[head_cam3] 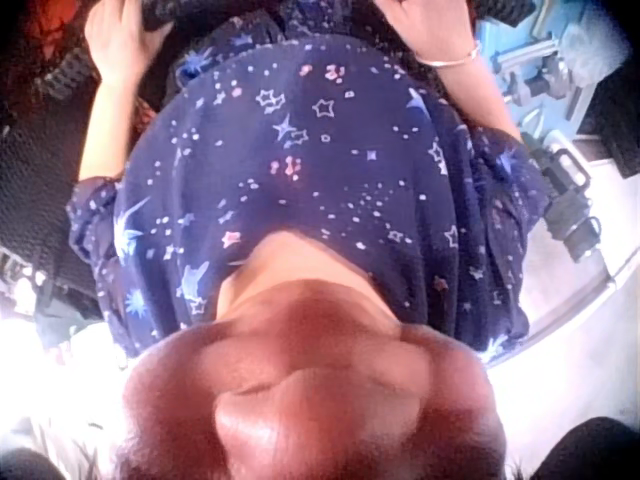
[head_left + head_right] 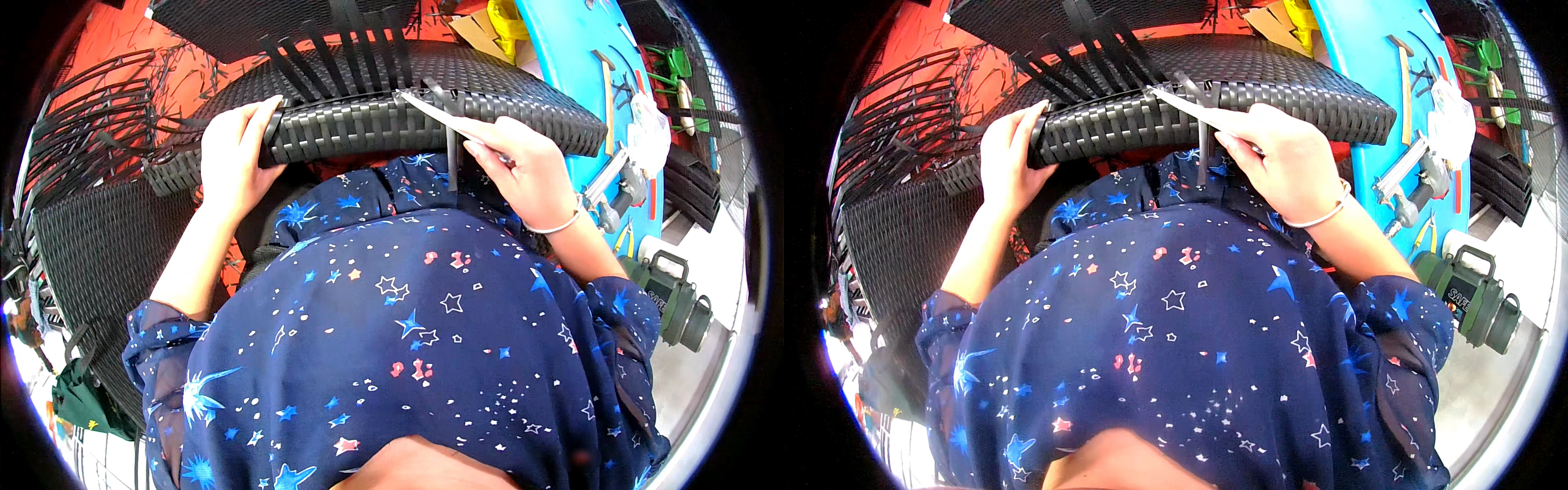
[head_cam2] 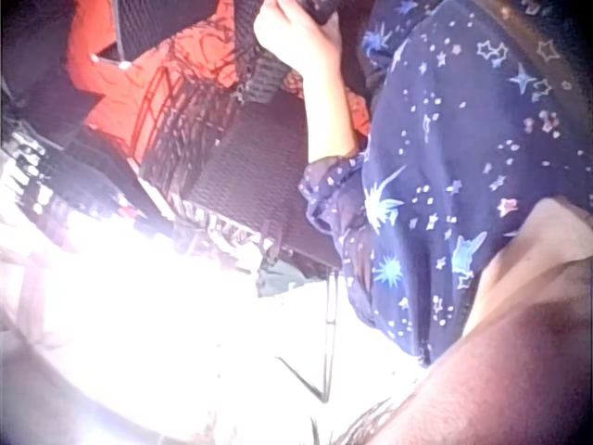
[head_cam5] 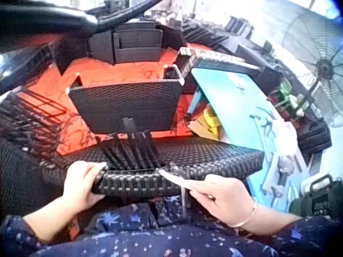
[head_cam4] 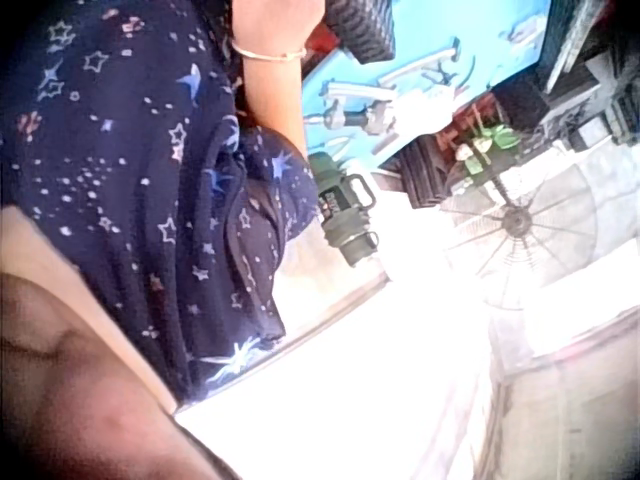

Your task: The person uses scissors to trim excess black plastic weaving strips from the edge of a wicker chair. They hold the chair steady with one hand while cutting the protruding strips with the other, working along the chair's rim.

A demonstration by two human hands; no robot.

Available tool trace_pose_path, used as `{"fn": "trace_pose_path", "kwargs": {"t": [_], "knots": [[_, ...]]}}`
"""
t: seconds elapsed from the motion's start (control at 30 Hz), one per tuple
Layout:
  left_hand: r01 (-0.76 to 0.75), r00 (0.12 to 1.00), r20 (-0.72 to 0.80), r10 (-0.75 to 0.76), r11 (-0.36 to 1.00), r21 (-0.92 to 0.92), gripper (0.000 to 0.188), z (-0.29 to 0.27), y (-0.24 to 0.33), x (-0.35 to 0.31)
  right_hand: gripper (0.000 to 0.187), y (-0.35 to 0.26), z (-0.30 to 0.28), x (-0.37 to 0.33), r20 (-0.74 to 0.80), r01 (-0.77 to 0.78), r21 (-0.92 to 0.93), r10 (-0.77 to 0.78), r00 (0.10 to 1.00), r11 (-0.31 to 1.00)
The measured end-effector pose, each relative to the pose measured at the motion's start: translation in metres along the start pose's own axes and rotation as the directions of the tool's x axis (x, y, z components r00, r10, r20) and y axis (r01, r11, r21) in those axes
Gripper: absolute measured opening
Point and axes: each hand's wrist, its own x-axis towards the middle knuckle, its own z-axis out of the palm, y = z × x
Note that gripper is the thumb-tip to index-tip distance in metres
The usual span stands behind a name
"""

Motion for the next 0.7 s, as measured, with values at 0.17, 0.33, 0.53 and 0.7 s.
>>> {"fn": "trace_pose_path", "kwargs": {"t": [0.17, 0.33, 0.53, 0.7], "knots": [[-0.005, 0.998, -0.06, 0.002, 0.998, -0.061, 0.09, -0.011, 0.009, 0.005, 0.033, -0.006, 0.003, -0.003, -0.038, 0.075, 0.218, -0.068, 0.997, 0.973], [-0.163, 0.948, -0.295, 0.122, 0.98, -0.118, 0.064, -0.04, 0.042, 0.019, 0.029, 0.008, -0.014, -0.015, -0.008, -0.098, -0.056, 0.098, 0.995, 0.994], [-0.164, 0.982, -0.118, 0.145, 0.972, -0.17, 0.032, -0.014, 0.067, 0.059, 0.026, -0.003, -0.06, 0.03, 0.173, 0.27, -0.506, -0.21, 0.962, 0.82], [-0.095, 0.995, -0.06, 0.086, 0.981, -0.169, 0.033, -0.001, 0.079, 0.076, 0.027, 0.005, -0.054, 0.046, 0.192, 0.373, -0.474, -0.32, 0.928, 0.798]]}}
